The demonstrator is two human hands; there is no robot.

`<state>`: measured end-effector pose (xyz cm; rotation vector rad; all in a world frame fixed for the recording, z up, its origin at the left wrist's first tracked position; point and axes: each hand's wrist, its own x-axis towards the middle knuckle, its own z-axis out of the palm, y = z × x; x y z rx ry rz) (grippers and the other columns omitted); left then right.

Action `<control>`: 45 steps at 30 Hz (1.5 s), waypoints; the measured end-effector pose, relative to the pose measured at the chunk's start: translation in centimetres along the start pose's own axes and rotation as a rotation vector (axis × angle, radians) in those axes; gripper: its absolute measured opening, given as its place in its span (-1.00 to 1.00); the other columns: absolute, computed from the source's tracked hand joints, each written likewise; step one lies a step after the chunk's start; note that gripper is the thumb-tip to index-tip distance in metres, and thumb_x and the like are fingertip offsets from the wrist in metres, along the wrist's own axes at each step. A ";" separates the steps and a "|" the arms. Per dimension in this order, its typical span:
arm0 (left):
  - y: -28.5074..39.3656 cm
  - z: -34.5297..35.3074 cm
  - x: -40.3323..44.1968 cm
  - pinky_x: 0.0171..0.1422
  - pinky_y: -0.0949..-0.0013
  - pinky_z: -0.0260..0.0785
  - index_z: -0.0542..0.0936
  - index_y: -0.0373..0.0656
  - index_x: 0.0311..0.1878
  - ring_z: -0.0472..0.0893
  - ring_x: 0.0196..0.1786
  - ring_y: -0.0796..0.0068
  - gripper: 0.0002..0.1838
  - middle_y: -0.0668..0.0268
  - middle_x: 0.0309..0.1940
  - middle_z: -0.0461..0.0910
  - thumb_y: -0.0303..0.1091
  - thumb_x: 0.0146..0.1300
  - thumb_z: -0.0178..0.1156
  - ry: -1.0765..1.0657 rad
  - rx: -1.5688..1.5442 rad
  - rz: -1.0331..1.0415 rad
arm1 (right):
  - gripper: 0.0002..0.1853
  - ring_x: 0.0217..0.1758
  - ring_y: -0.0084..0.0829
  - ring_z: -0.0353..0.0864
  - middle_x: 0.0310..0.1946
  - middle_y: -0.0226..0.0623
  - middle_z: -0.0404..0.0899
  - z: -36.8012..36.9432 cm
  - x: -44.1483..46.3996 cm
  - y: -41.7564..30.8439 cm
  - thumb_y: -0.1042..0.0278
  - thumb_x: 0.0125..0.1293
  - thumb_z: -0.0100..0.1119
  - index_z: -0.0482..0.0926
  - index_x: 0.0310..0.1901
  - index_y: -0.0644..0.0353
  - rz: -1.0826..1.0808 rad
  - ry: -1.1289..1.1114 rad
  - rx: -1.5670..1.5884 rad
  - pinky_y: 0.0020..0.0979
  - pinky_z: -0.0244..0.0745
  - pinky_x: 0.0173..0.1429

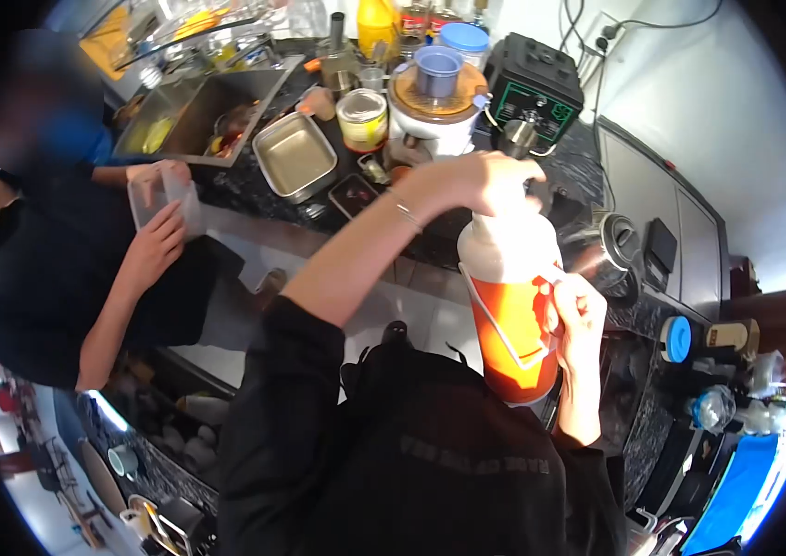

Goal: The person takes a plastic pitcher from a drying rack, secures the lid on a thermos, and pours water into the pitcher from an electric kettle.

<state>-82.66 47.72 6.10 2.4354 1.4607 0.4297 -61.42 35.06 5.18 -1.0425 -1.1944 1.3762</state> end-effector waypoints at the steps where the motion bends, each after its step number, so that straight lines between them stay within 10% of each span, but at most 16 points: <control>1: -1.6 -0.1 0.1 -0.20 0.17 0.44 0.62 -0.13 -0.10 0.60 -0.25 0.20 -0.69 0.29 -0.18 0.64 -0.19 0.21 0.03 0.088 -0.239 0.413 | -0.86 -0.77 -0.68 0.15 -0.74 -0.46 0.33 -0.2 0.3 -0.2 0.41 0.29 0.06 0.48 -0.38 0.29 -0.022 -0.011 -0.008 -0.68 0.07 -0.67; 2: -2.6 0.1 0.2 -0.17 0.20 0.47 0.57 -0.15 -0.02 0.59 -0.22 0.21 -0.68 0.26 -0.09 0.61 -0.28 0.21 0.03 0.170 -0.488 0.816 | -0.86 -0.77 -0.68 0.14 -0.74 -0.46 0.32 -0.3 0.4 -0.2 0.42 0.29 0.05 0.48 -0.39 0.28 -0.031 -0.022 -0.016 -0.68 0.07 -0.67; 7: -2.1 -1.4 2.2 -0.27 0.50 0.39 0.50 -0.20 0.07 0.53 -0.24 0.51 -0.66 0.22 -0.08 0.55 -0.25 0.31 0.00 -0.273 -0.887 0.066 | -0.85 -0.78 -0.72 0.12 -0.74 -0.49 0.31 0.5 2.1 -2.9 0.40 0.32 0.03 0.48 -0.39 0.26 0.043 0.037 -0.115 -0.71 0.03 -0.67; 12: -1.3 -4.3 2.7 -0.34 0.56 0.32 0.54 -0.25 -0.03 0.49 -0.39 0.54 -0.64 0.27 -0.27 0.60 -0.15 0.33 0.01 0.013 -0.638 -0.199 | -0.77 -0.79 -0.73 0.13 -0.73 -0.48 0.32 0.1 3.8 -4.0 0.34 0.38 -0.01 0.52 -0.39 0.27 0.130 0.062 -0.120 -0.71 0.01 -0.70; 17: -3.6 -1.2 -2.0 -0.40 0.54 0.29 0.59 -0.19 -0.26 0.45 -0.56 0.55 -0.56 0.40 -0.59 0.53 0.06 0.18 0.12 0.342 -0.991 -0.138 | -0.75 -0.79 -0.77 0.07 -0.74 -0.52 0.27 -0.2 5.9 -2.6 0.23 0.38 0.03 0.49 -0.37 0.22 0.191 0.103 -0.314 -0.72 -0.06 -0.72; 32: -8.8 9.6 -19.0 -0.44 0.62 0.19 0.60 -0.24 -0.12 0.38 -0.44 0.67 -0.63 0.42 -0.45 0.50 -0.12 0.32 0.00 0.364 -1.274 -0.783 | -0.70 -0.79 -0.77 0.05 -0.72 -0.51 0.27 0.7 8.1 -2.6 0.16 0.39 0.02 0.50 -0.32 0.27 0.313 0.032 -0.434 -0.71 -0.07 -0.74; 45: -9.0 9.8 -20.7 -0.46 0.60 0.23 0.60 -0.24 -0.18 0.39 -0.47 0.66 -0.58 0.40 -0.49 0.50 -0.02 0.31 0.04 0.392 -1.313 -0.796 | -0.70 -0.78 -0.78 0.03 -0.71 -0.51 0.27 2.0 8.4 -3.5 0.17 0.39 0.03 0.49 -0.31 0.29 0.328 0.035 -0.507 -0.72 -0.06 -0.73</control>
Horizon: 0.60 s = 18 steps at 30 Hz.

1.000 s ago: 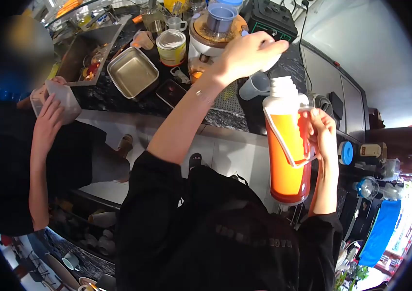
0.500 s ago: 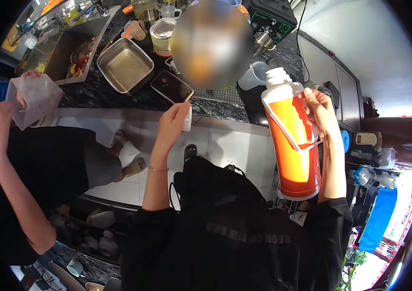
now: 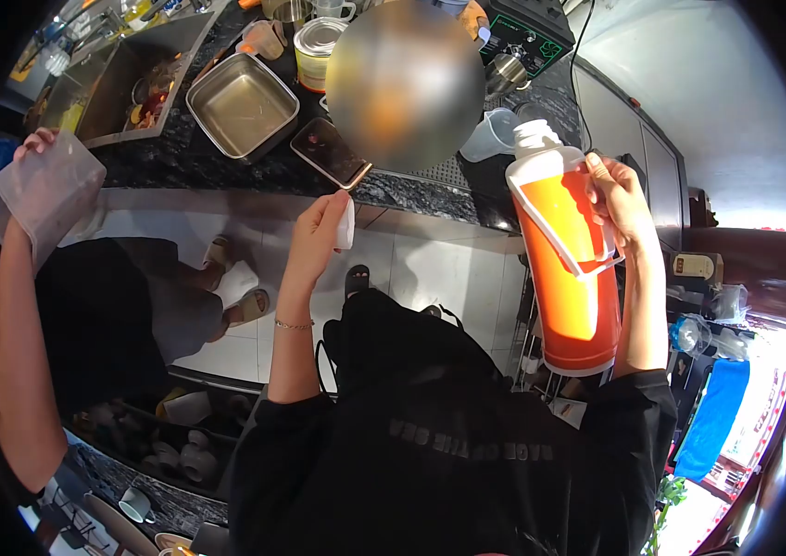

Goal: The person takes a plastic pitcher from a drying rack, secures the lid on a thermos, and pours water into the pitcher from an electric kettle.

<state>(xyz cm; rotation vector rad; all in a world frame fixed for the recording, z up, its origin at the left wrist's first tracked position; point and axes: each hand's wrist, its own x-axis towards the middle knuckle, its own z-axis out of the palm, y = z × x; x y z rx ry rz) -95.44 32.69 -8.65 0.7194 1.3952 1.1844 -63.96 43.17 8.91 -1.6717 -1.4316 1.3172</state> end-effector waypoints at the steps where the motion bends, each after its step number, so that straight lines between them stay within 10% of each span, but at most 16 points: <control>1: 0.1 0.1 -0.1 -0.46 0.60 0.23 0.60 -0.24 -0.18 0.38 -0.47 0.66 -0.57 0.40 -0.49 0.50 -0.01 0.31 0.04 0.003 0.010 -0.003 | -0.70 -0.78 -0.78 0.03 -0.71 -0.51 0.27 -0.1 0.0 0.0 0.17 0.39 0.03 0.49 -0.31 0.29 -0.004 -0.006 -0.003 -0.72 -0.06 -0.73; 18: 0.2 -0.1 -0.9 -0.47 0.59 0.21 0.52 -0.20 -0.40 0.35 -0.49 0.66 -0.51 0.40 -0.56 0.44 0.09 0.34 -0.04 -0.007 0.019 -0.066 | -0.69 -0.78 -0.76 0.03 -0.70 -0.50 0.27 -0.4 0.1 -0.3 0.16 0.37 0.06 0.48 -0.31 0.30 0.027 -0.013 -0.076 -0.69 -0.06 -0.73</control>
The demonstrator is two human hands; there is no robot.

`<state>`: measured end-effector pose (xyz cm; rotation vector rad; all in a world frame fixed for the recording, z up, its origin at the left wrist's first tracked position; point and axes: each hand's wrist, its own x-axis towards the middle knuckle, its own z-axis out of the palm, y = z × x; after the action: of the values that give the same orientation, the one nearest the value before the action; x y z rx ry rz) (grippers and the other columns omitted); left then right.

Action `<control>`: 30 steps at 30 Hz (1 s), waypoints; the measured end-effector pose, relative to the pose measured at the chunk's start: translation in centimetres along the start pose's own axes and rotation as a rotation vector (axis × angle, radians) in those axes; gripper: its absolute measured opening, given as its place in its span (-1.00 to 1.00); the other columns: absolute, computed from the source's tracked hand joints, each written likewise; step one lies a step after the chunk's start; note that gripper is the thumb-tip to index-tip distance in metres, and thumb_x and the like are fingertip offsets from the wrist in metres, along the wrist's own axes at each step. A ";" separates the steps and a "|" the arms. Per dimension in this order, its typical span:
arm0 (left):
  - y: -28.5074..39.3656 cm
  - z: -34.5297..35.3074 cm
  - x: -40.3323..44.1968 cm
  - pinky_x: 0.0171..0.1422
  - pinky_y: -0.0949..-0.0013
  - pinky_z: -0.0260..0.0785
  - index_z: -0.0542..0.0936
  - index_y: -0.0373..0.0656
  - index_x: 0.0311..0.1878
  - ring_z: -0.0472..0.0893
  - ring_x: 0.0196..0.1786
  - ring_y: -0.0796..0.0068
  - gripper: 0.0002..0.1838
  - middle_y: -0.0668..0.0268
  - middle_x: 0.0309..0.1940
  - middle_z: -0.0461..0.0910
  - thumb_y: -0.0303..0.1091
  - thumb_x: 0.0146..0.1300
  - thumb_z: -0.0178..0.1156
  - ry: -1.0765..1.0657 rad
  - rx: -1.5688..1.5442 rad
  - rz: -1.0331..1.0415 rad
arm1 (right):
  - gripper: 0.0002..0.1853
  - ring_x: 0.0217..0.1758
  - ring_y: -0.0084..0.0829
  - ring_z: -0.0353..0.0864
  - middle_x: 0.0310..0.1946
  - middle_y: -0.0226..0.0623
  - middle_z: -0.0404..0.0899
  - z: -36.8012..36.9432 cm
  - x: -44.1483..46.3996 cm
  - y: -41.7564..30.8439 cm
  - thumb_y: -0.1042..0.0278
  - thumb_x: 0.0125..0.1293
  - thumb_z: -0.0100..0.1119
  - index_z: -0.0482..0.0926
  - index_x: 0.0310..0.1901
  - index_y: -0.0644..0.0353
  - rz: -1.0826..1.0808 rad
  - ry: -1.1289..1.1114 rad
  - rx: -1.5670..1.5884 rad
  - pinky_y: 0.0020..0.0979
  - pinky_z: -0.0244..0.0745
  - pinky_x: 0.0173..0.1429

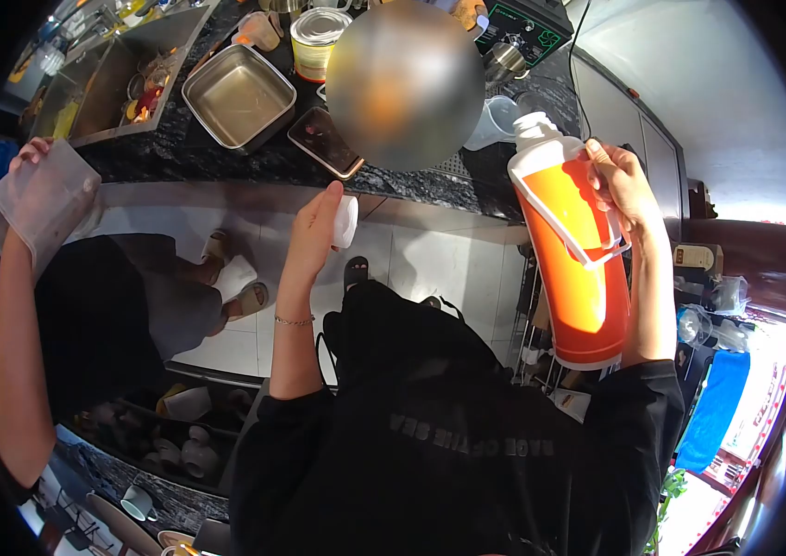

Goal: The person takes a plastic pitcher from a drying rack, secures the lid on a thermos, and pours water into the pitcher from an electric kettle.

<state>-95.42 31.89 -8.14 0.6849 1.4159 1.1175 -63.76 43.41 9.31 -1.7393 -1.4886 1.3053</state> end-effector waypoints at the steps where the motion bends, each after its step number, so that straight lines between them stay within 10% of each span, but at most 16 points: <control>1: 0.1 0.0 -0.1 -0.47 0.59 0.21 0.51 -0.19 -0.41 0.34 -0.50 0.66 -0.51 0.40 -0.56 0.43 0.09 0.34 -0.05 0.002 0.001 0.000 | -0.69 -0.78 -0.76 0.03 -0.70 -0.50 0.27 0.0 0.1 0.0 0.16 0.37 0.06 0.48 -0.31 0.31 0.000 -0.003 0.001 -0.69 -0.06 -0.73; 30: 0.0 0.3 -0.6 -0.44 0.60 0.15 0.45 -0.17 -0.48 0.31 -0.48 0.66 -0.43 0.41 -0.56 0.41 0.19 0.33 -0.10 -0.002 0.041 0.027 | -0.67 -0.80 -0.75 0.09 -0.71 -0.49 0.29 0.1 -0.1 0.1 0.14 0.39 0.02 0.50 -0.33 0.29 0.007 -0.015 0.027 -0.71 -0.03 -0.73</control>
<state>-94.96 31.40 -7.89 0.7358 1.4350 1.1113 -63.83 43.30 9.24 -1.7234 -1.4679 1.3382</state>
